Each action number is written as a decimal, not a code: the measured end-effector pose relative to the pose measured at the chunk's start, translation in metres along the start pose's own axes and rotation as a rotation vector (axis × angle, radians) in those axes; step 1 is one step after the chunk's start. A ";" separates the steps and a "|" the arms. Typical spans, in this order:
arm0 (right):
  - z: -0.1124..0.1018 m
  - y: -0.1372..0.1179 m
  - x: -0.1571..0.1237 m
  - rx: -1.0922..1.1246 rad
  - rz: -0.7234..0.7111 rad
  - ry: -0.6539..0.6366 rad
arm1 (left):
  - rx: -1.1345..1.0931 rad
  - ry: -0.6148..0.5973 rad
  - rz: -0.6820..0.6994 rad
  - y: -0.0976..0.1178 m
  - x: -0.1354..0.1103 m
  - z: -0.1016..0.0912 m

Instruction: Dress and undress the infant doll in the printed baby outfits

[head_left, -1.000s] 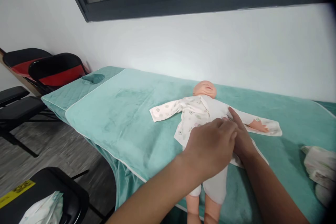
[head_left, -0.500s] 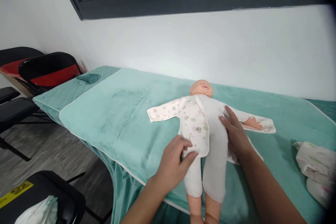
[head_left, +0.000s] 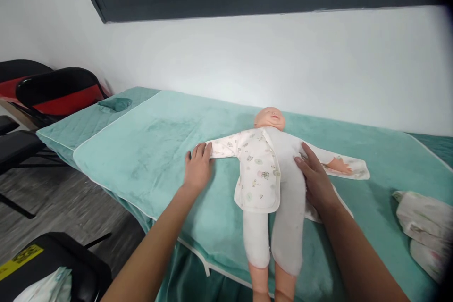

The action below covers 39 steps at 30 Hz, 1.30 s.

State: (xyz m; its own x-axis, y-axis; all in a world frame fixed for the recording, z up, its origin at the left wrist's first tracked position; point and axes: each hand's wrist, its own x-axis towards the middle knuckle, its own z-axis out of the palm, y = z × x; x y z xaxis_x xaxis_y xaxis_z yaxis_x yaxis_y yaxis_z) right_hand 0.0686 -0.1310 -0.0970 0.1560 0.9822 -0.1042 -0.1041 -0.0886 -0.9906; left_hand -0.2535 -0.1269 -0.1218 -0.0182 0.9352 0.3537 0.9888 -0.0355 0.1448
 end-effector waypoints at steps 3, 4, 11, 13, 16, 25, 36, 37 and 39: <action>0.000 0.001 -0.002 -0.027 -0.015 -0.009 | 0.049 -0.053 0.005 -0.010 0.024 0.003; 0.000 0.001 -0.002 -0.041 -0.028 -0.022 | 0.058 -0.053 0.000 -0.012 0.030 0.003; 0.001 0.006 -0.001 -0.208 -0.107 0.018 | 0.053 0.006 -0.063 -0.019 0.045 0.008; 0.001 0.004 -0.001 -0.353 -0.227 0.125 | 0.044 0.029 -0.083 -0.020 0.043 0.010; 0.007 -0.008 -0.001 -0.599 -0.458 0.288 | 0.031 0.042 -0.120 -0.022 0.040 0.012; 0.094 -0.072 0.033 -1.111 -0.480 -0.067 | -0.052 0.064 -0.144 -0.024 0.041 0.009; 0.071 -0.058 0.068 -0.897 -0.347 0.194 | -0.019 0.060 0.004 -0.016 0.037 0.006; 0.066 -0.055 0.067 -0.856 -0.333 0.221 | -0.009 0.053 0.025 -0.014 0.037 0.006; 0.059 -0.052 0.063 -0.751 -0.317 0.223 | 0.009 0.033 0.047 -0.012 0.037 0.005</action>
State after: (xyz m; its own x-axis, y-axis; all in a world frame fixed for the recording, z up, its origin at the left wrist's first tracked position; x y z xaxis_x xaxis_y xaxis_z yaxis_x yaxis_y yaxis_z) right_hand 0.0255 -0.0544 -0.0473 0.2659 0.9306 0.2516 0.6459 0.0218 -0.7631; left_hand -0.2652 -0.0904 -0.1154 0.0240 0.9204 0.3902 0.9900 -0.0761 0.1186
